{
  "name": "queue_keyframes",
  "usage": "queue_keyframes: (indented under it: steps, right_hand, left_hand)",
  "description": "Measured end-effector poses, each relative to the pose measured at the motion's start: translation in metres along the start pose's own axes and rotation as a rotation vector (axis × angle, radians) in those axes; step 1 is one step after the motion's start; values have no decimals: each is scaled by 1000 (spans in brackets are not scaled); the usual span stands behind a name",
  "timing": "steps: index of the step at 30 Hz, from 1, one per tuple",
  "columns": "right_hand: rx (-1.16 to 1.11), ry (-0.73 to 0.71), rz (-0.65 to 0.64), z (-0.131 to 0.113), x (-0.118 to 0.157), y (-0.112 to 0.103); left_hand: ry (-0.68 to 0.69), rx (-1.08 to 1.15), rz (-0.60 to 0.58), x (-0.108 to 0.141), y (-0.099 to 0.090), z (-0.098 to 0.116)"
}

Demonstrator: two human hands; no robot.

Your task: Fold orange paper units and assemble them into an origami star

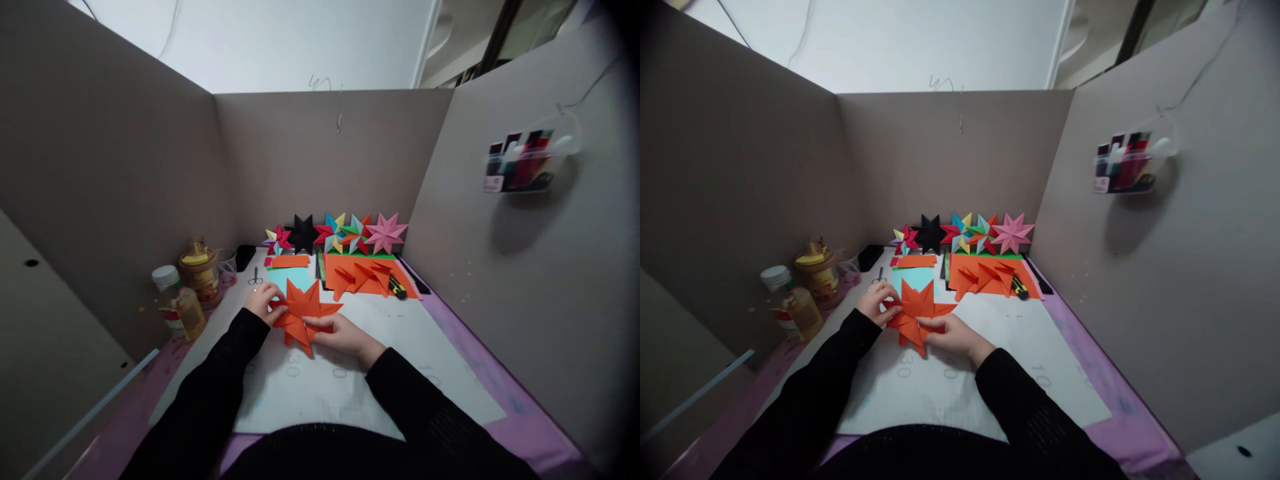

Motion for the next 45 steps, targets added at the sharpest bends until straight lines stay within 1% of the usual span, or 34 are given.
queue_keyframes:
  steps: [7, 12, 16, 20, 22, 26, 29, 32, 34, 39, 41, 43, 45]
  right_hand:
    - [40, -24, -7, 1, -1, -3]
    - [39, -31, -15, -1, -1, -2]
    - [18, -24, -39, -7, 0, 3]
    - [24, -37, -52, -9, 0, 5]
    - [46, -39, -29, -6, -1, 1]
    - [86, -19, 56, 4, -3, -8]
    - [92, 6, 103, 10, -4, -13]
    - [84, -9, 136, 11, -5, -17]
    - [80, -16, 141, 10, -5, -18]
    - [33, -33, 109, 3, -3, -12]
    - [14, -52, 76, -2, -2, -8]
    - [14, -59, 35, -5, -2, -4]
    - [25, -50, -2, -3, -2, -2]
  left_hand:
    - [84, -42, -3, 1, 6, 5]
    - [59, -65, 10, 2, 8, 4]
    - [33, -81, -15, 2, 11, 3]
    - [56, -89, 9, 3, 9, 7]
    - [80, -110, 30, 3, 7, 11]
    - [125, -184, 69, 4, 6, 16]
    - [151, -150, 95, 6, 6, 17]
    - [133, -103, 76, 8, 10, 13]
    - [101, -127, 62, 9, 11, 9]
    - [105, -215, 83, 9, 6, 13]
    - [78, -230, 123, 8, 0, 12]
    - [63, -213, 164, 7, -3, 12]
    - [58, -152, 181, 7, -2, 11]
Point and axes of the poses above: each hand's wrist, its own x-axis away from the middle knuckle, its own y-axis out of the palm, z = x × y, the point moved 9 cm from there along -x, towards the middle knuckle, and after that the axes turned 1 degree about x, right-handed, at the moved point
